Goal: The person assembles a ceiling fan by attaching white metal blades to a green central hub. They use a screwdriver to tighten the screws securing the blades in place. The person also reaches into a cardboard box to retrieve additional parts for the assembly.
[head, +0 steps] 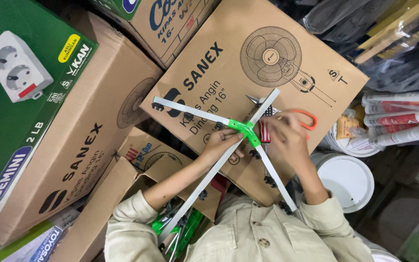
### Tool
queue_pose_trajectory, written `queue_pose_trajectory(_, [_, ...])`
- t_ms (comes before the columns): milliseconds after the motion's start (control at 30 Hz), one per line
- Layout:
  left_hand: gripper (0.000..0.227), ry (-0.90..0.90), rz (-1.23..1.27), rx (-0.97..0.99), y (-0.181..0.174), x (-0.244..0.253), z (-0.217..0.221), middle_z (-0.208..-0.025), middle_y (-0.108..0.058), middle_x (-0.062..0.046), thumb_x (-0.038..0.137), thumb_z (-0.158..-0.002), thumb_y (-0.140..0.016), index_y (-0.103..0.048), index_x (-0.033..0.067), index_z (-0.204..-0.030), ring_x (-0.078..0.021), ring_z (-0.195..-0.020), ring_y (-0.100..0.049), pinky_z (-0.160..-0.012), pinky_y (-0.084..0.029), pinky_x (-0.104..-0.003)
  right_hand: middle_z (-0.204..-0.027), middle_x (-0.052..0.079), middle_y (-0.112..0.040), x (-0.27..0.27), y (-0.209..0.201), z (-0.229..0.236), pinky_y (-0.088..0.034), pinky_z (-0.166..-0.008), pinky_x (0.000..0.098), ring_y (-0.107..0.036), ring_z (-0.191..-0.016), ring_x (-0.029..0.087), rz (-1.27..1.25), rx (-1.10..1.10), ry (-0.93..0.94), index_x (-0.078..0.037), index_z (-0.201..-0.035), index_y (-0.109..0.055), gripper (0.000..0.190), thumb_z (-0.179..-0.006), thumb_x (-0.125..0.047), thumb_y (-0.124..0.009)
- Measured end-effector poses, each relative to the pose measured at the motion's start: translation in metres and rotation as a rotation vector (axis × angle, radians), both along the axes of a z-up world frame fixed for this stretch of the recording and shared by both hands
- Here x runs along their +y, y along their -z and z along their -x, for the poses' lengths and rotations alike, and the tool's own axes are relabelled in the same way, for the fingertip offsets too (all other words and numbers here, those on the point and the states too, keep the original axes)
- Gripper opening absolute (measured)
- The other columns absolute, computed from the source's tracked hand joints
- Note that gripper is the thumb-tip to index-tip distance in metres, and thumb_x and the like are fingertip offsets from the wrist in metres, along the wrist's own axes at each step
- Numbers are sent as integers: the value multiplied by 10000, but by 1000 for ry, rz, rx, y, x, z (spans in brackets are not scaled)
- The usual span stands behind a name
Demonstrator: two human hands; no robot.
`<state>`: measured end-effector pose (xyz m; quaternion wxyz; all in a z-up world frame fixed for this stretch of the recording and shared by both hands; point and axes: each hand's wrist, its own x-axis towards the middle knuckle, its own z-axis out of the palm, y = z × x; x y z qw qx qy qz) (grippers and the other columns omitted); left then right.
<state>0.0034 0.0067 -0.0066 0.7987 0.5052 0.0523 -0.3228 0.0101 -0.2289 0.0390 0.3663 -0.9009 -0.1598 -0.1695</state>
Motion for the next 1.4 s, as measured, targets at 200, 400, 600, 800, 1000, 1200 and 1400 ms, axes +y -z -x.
queue_pose_trajectory(200, [346, 8, 17, -101, -5, 0, 0, -955, -685, -43, 260, -1024, -642, -664, -42, -1190, -139, -718, -737, -555, -552, -204, -1100, 64, -652, 15, -27, 10, -493, -838, 417, -608, -963, 274, 169, -38, -258, -172, -1245, -749, 525, -740, -33, -771])
queue_pose_trajectory(400, [354, 9, 7, -71, -6, 1, 0, -909, -686, -44, 259, -1019, -651, -665, -41, -1206, -129, -698, -724, -549, -549, -208, -1195, 80, -609, 7, 9, 17, -518, -851, 362, -605, -982, 220, -203, 269, -170, -111, -1356, -614, 422, -940, -65, -665])
queue_pose_trajectory(600, [357, 5, -40, -70, -6, 0, 2, -899, -694, -29, 265, -1002, -660, -680, -41, -1185, -117, -678, -720, -523, -551, -214, -1222, 86, -572, -7, 65, 9, -522, -945, 306, -611, -1087, 144, -652, 636, -337, -35, -1497, -369, 597, -982, -72, -668])
queue_pose_trajectory(800, [374, 27, -112, -48, 13, 6, -4, -936, -740, -70, 294, -1003, -644, -677, -13, -1214, -114, -710, -728, -600, -602, -227, -1177, 120, -554, 10, 59, 11, -542, -814, 280, -647, -963, 144, -644, 776, -237, -57, -1521, -328, 717, -922, -83, -721])
queue_pose_trajectory(1000, [418, 180, -451, -325, 16, 23, -6, -930, -775, -108, 334, -1006, -626, -712, -24, -1204, -132, -754, -721, -662, -583, -273, -1161, 129, -559, 17, 51, 13, -542, -743, 282, -651, -888, 146, -548, 744, -183, -27, -1502, -343, 698, -921, -97, -722])
queue_pose_trajectory(1200, [396, 170, -698, -601, -6, 36, -3, -868, -758, -173, 328, -974, -650, -716, 2, -1189, -202, -732, -711, -693, -553, -342, -1224, 109, -509, 18, 39, 13, -561, -781, 279, -647, -922, 152, -504, 659, -213, -11, -1450, -384, 639, -913, -89, -722])
queue_pose_trajectory(1400, [358, 231, -815, -638, -30, 39, 2, -874, -747, -222, 311, -966, -633, -727, 46, -1187, -273, -720, -730, -698, -559, -383, -1087, 128, -567, 16, 42, 12, -576, -824, 296, -648, -978, 165, -407, 696, -184, -46, -1457, -396, 648, -910, -129, -734])
